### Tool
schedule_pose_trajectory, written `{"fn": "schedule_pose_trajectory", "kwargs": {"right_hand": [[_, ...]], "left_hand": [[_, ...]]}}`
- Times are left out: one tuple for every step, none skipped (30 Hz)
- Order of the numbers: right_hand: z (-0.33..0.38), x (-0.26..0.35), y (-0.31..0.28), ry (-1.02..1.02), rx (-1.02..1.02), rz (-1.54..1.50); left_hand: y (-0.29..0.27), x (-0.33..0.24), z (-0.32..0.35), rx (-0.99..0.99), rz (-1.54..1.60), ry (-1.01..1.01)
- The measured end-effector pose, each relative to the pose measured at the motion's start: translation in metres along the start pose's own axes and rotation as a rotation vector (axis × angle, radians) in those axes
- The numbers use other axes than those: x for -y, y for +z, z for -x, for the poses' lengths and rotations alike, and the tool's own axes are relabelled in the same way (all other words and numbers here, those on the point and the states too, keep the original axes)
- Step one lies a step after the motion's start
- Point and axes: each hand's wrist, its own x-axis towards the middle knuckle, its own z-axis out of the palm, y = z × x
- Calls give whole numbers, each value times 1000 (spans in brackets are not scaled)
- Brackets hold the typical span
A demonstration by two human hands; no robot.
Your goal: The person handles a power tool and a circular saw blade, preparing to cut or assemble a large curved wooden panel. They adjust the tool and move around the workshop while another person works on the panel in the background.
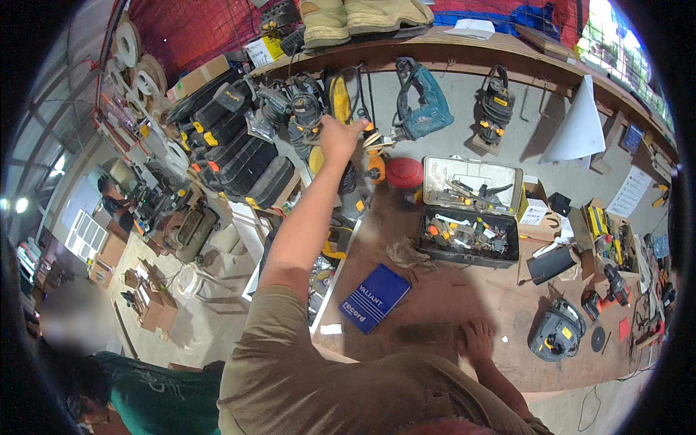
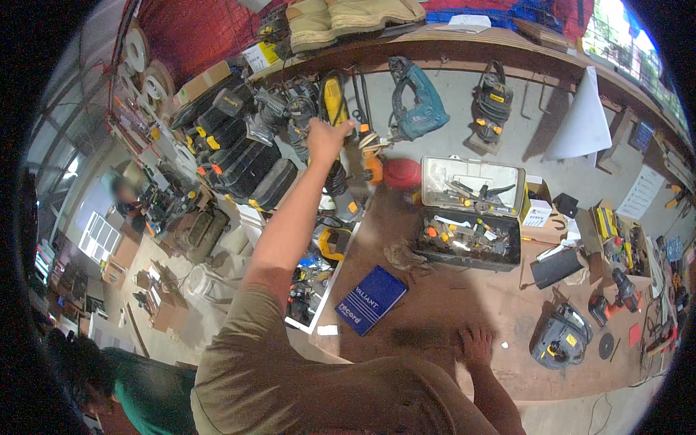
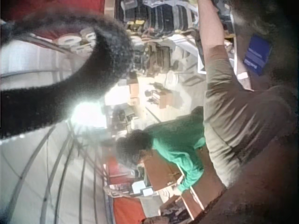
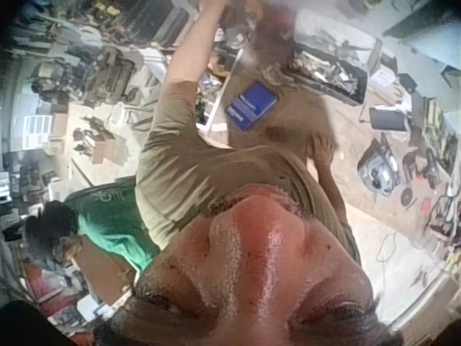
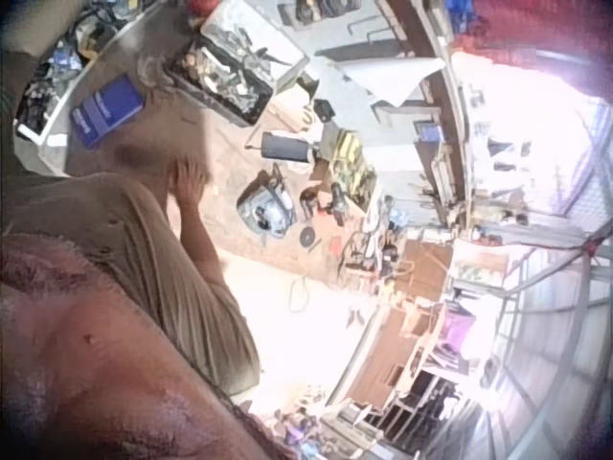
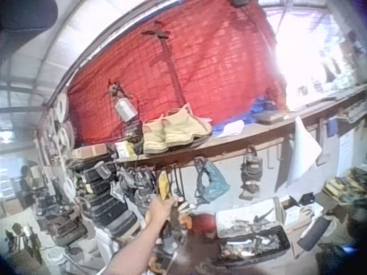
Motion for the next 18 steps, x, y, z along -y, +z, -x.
{"fn": "schedule_pose_trajectory", "kwargs": {"right_hand": [[1, -5, 5, -32, -19, 18], [1, -8, 11, -65, -37, 35], [2, -8, 8, -65, -30, 42], [3, -6, 7, -65, -22, 47], [1, -4, 6, -66, -14, 52], [1, -1, 5, -17, 15, 20], [0, 3, 3, 32, 44, -12], [0, 2, 2, 80, 73, -45], [-1, 2, 6, 71, 36, -29], [-1, -1, 7, 49, 10, -32], [-1, -2, 9, 28, -15, -35], [-3, -1, 9, 10, -45, -40], [-5, 0, 7, 8, -44, -42], [-5, 1, 6, 6, -43, -43], [-6, 1, 4, 3, -42, -44], [-5, 2, 4, 14, -38, -34], [-5, 2, 3, 24, -33, -23], [-5, 3, 3, 30, -30, -15]], "left_hand": [[7, 4, -13, 9, -14, -9], [12, 10, -23, -1, -24, 0], [23, 11, -29, 5, -20, 6], [32, 13, -36, 10, -17, 12], [38, 16, -44, 3, -24, 6], [46, 19, -49, 16, -19, 7], [52, 22, -57, 27, -16, 9], [59, 25, -64, 38, -13, 9], [65, 28, -71, 21, 9, 29], [70, 30, -77, 28, -5, 17], [75, 33, -83, 33, -19, 5], [80, 33, -88, 41, -33, 0], [85, 35, -91, 33, -11, 20], [88, 37, -95, 49, -9, 26], [91, 39, -99, 66, -7, 31], [94, 39, -101, 85, -3, 37], [98, 38, -102, 93, -20, 28], [102, 40, -104, 90, -29, 24]]}}
